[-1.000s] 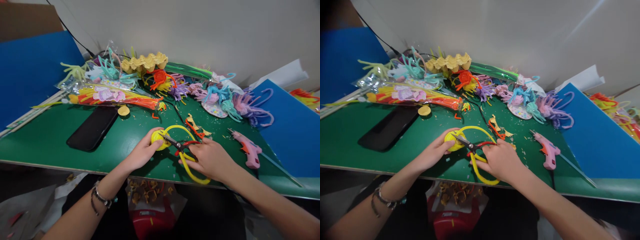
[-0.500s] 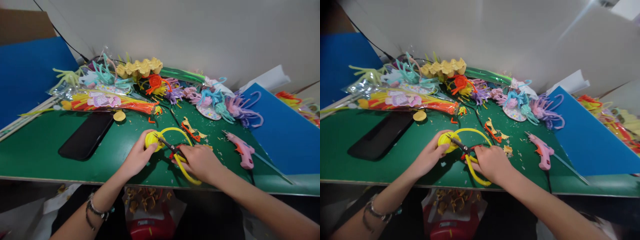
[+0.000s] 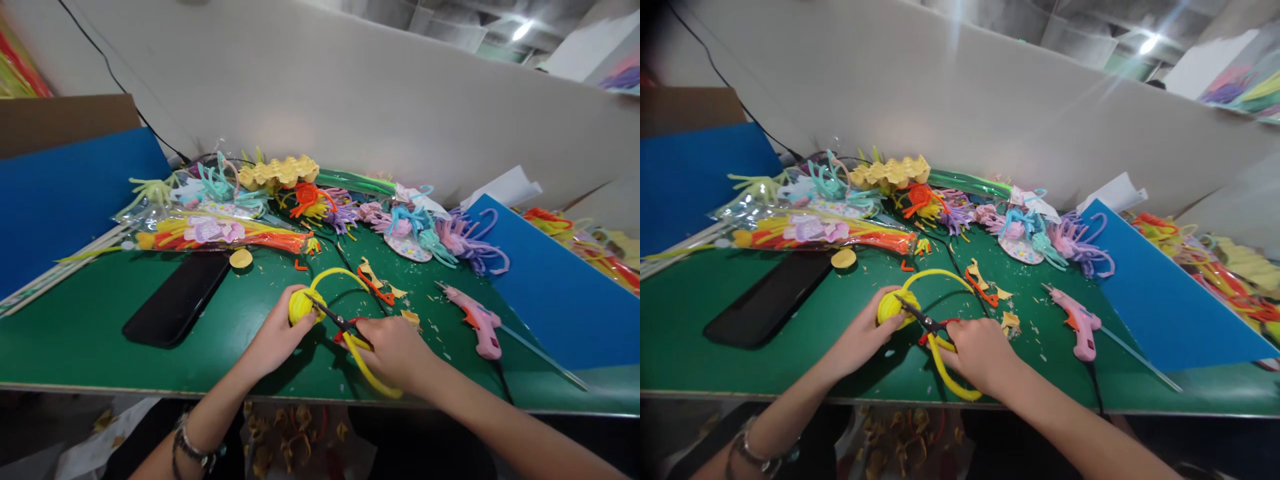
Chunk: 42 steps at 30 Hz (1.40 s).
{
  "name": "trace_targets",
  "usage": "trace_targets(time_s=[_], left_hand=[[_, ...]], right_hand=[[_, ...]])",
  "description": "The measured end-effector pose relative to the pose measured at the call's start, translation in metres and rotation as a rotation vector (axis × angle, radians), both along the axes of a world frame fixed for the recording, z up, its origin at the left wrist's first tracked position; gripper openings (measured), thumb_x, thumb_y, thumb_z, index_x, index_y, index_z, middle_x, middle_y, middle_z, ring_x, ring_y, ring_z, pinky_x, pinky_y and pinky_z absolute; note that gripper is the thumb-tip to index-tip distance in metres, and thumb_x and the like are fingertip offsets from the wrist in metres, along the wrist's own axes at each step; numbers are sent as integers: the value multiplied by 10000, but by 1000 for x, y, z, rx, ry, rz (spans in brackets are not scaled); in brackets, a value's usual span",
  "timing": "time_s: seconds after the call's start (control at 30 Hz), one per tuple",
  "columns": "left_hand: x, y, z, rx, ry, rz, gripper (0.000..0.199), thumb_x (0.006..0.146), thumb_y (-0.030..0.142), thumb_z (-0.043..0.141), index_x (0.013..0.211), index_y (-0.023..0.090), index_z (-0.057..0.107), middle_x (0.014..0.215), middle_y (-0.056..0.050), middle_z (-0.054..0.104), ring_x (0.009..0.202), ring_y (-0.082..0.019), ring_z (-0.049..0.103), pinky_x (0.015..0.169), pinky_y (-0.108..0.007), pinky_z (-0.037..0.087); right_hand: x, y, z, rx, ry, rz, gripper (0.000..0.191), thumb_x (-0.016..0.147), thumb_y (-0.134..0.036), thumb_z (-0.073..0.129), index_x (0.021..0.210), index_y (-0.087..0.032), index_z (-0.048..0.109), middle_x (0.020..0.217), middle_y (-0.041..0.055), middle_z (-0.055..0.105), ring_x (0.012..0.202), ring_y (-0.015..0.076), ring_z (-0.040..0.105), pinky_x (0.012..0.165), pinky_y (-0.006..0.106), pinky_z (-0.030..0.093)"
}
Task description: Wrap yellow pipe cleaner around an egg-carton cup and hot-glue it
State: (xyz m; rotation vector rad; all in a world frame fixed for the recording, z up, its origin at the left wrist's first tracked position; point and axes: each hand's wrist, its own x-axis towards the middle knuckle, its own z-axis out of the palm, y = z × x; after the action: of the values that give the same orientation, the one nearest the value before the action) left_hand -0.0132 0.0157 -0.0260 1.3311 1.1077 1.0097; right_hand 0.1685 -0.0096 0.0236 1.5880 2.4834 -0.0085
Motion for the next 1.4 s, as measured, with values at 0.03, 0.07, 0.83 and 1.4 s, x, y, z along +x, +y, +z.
trace_targets(time_s=[0.03,0.07,0.83,1.4], left_hand=[[0,0,-1,-18,-4,-5,322,724,308,569,1011,198,472,720,36,494,568,-89,430,480,-198,339],[0,0,-1,-50,-13,-19,349,718,316,574,1028,199,464,705,43,479,541,-81,406,467,-197,329],[-2,2,5,-311,-454,-122,533,632,460,581,1048,138,492,773,-38,585,530,-108,493,455,-216,371],[3,-4,7,-289,-394,-202,446,571,353,586,963,145,541,783,-29,581,578,-121,517,428,-198,400]], right_hand=[[1,0,0,-24,35,-12,491,892,-523,330,675,-164,585,679,84,692,571,182,638,489,273,215],[3,0,-1,-56,81,-28,508,893,-530,311,663,-167,582,670,82,688,564,176,629,490,269,221],[15,22,-35,148,871,-502,407,740,-605,429,633,-212,436,488,-47,411,435,107,399,437,224,292],[7,22,-47,304,463,-483,199,733,-374,502,625,-207,493,548,-8,550,509,139,511,473,220,230]])
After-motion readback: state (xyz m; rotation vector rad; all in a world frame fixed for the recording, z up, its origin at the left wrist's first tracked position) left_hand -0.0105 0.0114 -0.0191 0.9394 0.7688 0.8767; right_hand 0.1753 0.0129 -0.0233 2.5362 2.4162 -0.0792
